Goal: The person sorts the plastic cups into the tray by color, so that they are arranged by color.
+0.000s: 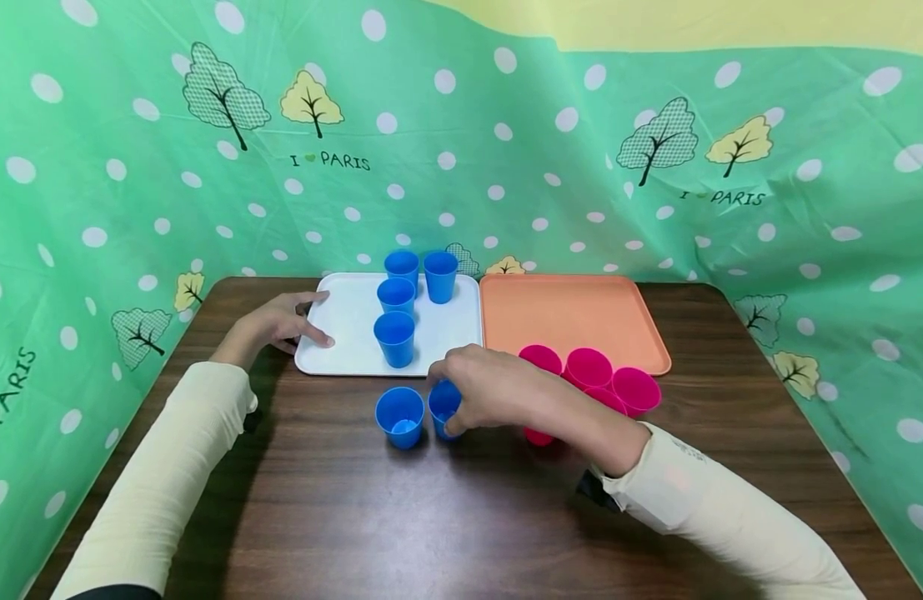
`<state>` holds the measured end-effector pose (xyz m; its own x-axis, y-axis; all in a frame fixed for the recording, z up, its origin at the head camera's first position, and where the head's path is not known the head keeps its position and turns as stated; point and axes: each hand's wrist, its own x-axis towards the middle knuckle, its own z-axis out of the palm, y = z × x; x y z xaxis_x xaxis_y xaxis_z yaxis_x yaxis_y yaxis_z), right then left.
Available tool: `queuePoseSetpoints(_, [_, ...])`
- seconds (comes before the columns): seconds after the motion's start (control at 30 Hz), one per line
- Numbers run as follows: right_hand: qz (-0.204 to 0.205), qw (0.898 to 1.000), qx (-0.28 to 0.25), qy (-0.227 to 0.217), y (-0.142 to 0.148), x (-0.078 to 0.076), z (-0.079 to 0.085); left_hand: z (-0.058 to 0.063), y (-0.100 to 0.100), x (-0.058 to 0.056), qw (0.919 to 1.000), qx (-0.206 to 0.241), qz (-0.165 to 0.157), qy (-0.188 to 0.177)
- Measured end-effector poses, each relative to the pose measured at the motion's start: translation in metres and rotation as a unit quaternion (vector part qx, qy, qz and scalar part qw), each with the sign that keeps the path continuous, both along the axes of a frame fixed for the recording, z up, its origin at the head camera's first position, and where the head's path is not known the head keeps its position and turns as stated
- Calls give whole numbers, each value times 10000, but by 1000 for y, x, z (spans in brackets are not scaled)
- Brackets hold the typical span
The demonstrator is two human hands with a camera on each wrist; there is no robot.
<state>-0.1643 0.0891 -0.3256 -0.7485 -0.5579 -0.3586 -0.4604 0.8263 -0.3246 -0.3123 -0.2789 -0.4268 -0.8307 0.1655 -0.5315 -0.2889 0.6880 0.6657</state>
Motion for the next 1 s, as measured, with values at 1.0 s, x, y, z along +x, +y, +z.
queuePoseSetpoints(1.0, [-402, 9985, -29, 370, -1, -79, 19, -3, -2, -3, 9999, -129, -27, 29])
